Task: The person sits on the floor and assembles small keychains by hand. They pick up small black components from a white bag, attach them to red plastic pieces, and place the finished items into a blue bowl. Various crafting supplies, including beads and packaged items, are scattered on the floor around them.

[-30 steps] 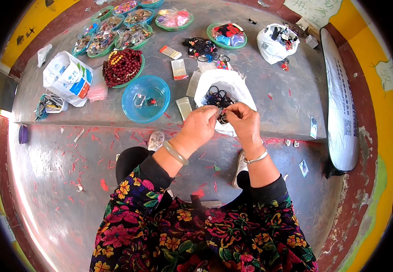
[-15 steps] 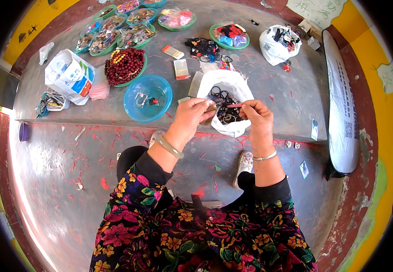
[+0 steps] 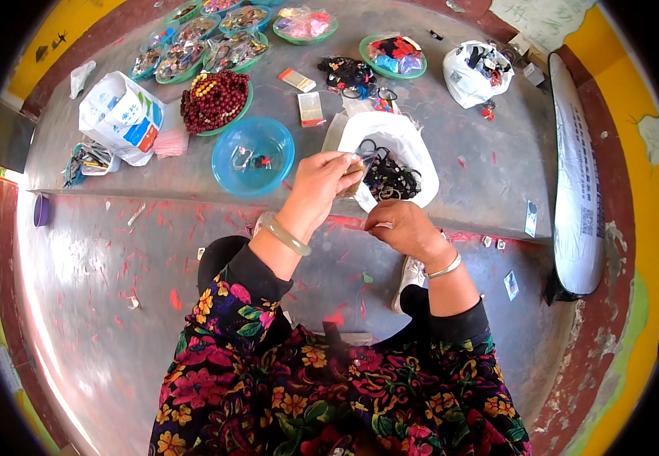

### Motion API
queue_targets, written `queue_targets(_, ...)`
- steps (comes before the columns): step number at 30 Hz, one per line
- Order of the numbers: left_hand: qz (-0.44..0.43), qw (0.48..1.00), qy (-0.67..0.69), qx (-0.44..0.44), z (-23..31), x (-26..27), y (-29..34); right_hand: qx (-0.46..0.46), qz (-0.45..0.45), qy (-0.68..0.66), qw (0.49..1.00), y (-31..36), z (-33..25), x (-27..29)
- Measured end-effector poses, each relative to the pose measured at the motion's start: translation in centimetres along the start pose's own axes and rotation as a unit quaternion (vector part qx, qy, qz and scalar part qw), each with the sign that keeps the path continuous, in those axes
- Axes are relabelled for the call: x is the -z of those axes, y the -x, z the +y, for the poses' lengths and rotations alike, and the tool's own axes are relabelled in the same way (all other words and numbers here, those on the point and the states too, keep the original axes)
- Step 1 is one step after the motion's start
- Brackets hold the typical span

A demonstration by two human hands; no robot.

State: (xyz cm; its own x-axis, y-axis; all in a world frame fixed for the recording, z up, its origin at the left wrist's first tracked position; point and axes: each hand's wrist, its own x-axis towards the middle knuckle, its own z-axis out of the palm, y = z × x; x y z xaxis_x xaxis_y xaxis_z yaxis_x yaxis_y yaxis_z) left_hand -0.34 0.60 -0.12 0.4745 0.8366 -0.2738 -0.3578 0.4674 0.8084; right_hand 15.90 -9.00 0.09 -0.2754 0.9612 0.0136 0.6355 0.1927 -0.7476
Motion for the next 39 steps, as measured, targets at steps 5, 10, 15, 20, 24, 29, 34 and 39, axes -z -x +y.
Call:
queue_targets(5,-0.015,1.0,0.008,-0.013,-0.2,-0.1,0.1,-0.056,-0.056,0.077,0.994,-0.1,-1.1,-0.3)
queue_targets(10,-0.019,1.0,-0.001,-0.009,-0.3,-0.1,0.2,-0.105,-0.099,0.081,0.986,0.7,0.1,-1.0)
queue_targets(15,-0.024,1.0,-0.001,-0.016,-0.5,0.0,0.1,-0.062,-0.151,0.185,0.969,1.3,0.8,-1.0)
queue_targets(20,-0.02,1.0,-0.012,-0.01,-0.6,-0.5,0.1,-0.045,-0.143,0.248,0.957,0.7,2.1,-2.7)
queue_targets(24,-0.022,1.0,-0.014,-0.017,-1.0,0.0,-0.1,-0.035,-0.119,0.196,0.973,1.8,2.5,-3.2)
queue_targets(29,-0.017,1.0,-0.023,-0.01,-0.7,-0.3,0.2,-0.047,-0.203,0.127,0.97,1.2,1.7,-1.9)
queue_targets(34,-0.012,0.999,-0.033,-0.006,-0.9,-0.3,0.0,0.013,-0.245,0.1,0.964,1.2,2.0,-2.1)
queue_targets(39,-0.012,0.999,-0.033,-0.007,-0.9,-0.5,0.2,-0.03,-0.189,0.068,0.979,1.2,1.4,-1.5)
